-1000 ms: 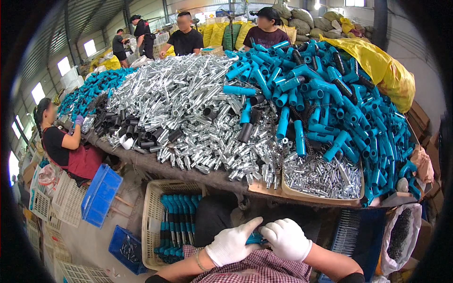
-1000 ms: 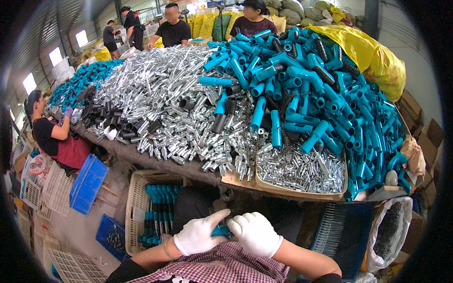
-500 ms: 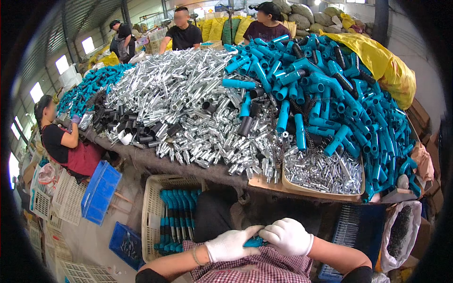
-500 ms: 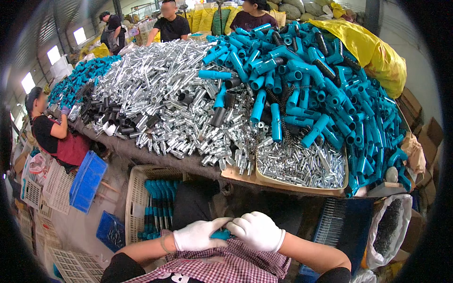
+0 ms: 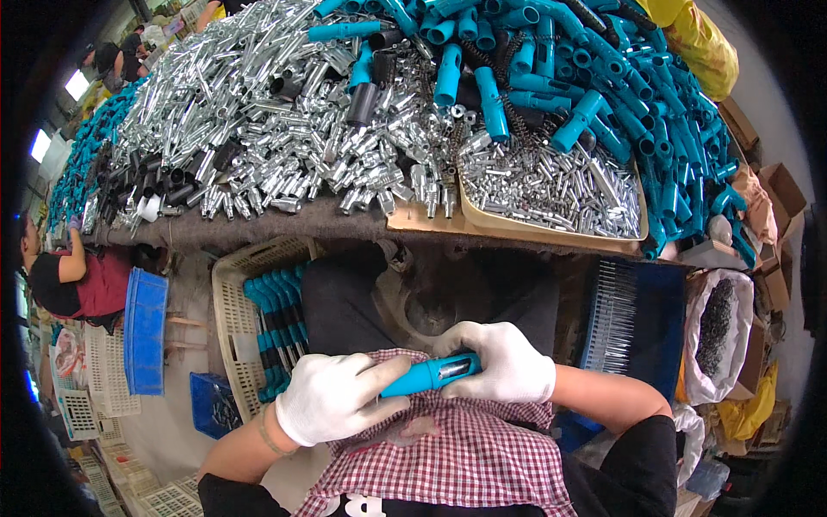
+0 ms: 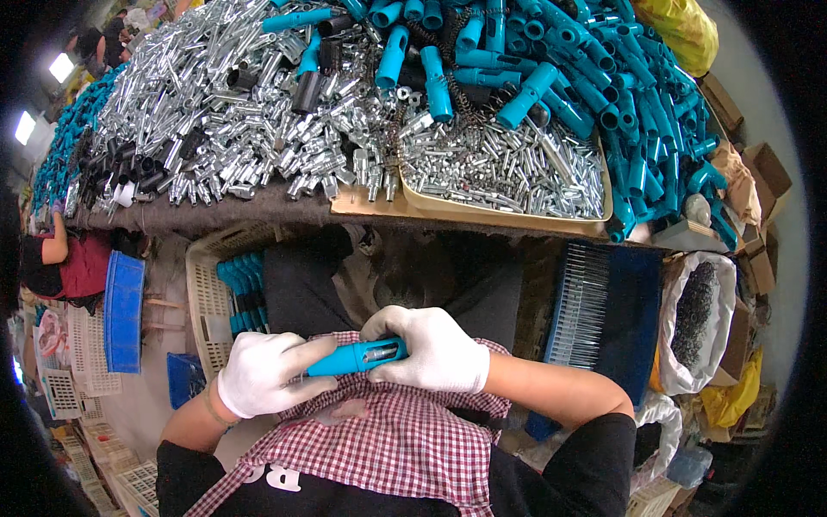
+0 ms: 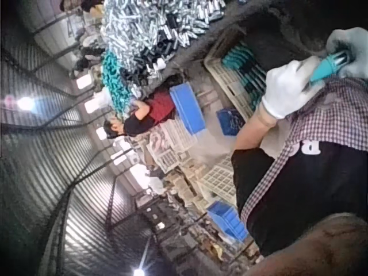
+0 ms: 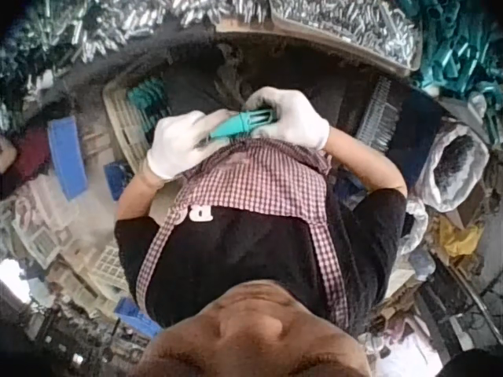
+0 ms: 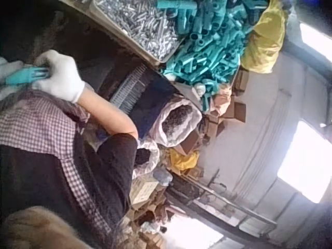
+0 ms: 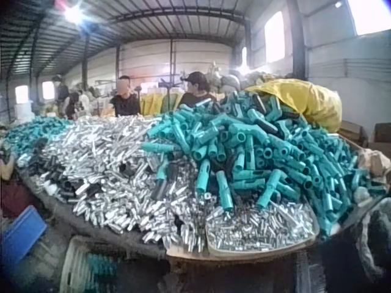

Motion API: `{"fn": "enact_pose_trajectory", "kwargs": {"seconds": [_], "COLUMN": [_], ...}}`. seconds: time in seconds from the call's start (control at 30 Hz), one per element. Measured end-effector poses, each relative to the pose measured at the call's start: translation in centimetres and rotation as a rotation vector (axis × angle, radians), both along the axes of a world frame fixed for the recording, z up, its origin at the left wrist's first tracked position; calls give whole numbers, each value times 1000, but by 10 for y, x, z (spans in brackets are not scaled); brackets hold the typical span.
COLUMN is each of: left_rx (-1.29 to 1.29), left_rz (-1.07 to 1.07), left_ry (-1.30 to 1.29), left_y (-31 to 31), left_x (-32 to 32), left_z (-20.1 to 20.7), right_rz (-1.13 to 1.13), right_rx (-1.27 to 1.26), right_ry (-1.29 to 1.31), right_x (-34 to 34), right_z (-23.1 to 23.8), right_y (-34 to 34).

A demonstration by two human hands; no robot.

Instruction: The person fastens an apron buckle, then assembles mechanical components by inserting metal pins and springs into metal cylinders and fitting them into plastic handles by hand.

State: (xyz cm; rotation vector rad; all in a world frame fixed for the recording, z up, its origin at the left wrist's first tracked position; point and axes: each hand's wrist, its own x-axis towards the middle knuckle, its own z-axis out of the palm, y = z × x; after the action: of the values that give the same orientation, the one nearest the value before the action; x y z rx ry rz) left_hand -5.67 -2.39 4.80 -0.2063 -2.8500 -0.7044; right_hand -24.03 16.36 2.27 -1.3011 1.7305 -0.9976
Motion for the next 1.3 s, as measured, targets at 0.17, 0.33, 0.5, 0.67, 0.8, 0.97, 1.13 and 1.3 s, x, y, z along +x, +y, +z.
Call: {"fn": "enact_pose_trajectory", "kwargs": {"seconds": [0.17,0.33,0.5,0.67,0.8,0.97,1.13,1.3], "left_rx": [42,129,664,990,544,80,135,54], "left_rz": [-25,-30,121,257,37,33,95,19], "left_ry": [60,-42,-325,-739,-468,-254,-207,12], "left_y": [11,13,13,8,5,20,28,30], "left_x": [8,11,19,15,10,1,-4,-16], "left_z": [-8,-8,-27,-25,-21,-16,-24,-34], "right_rz": [21,-20,71,100,87,-17,-95,-149], "right_rx": [-5,-158,-381,-470,-348,-211,-122,-37], "right_ry": [-82,-28,203,244,221,137,156,145], "right_x": [8,25,28,29,27,27,22,14], "right_z": [-6,-22,-33,-42,-40,-25,-14,-4], "right_y": [11,21,18,17,16,10,9,3]}}
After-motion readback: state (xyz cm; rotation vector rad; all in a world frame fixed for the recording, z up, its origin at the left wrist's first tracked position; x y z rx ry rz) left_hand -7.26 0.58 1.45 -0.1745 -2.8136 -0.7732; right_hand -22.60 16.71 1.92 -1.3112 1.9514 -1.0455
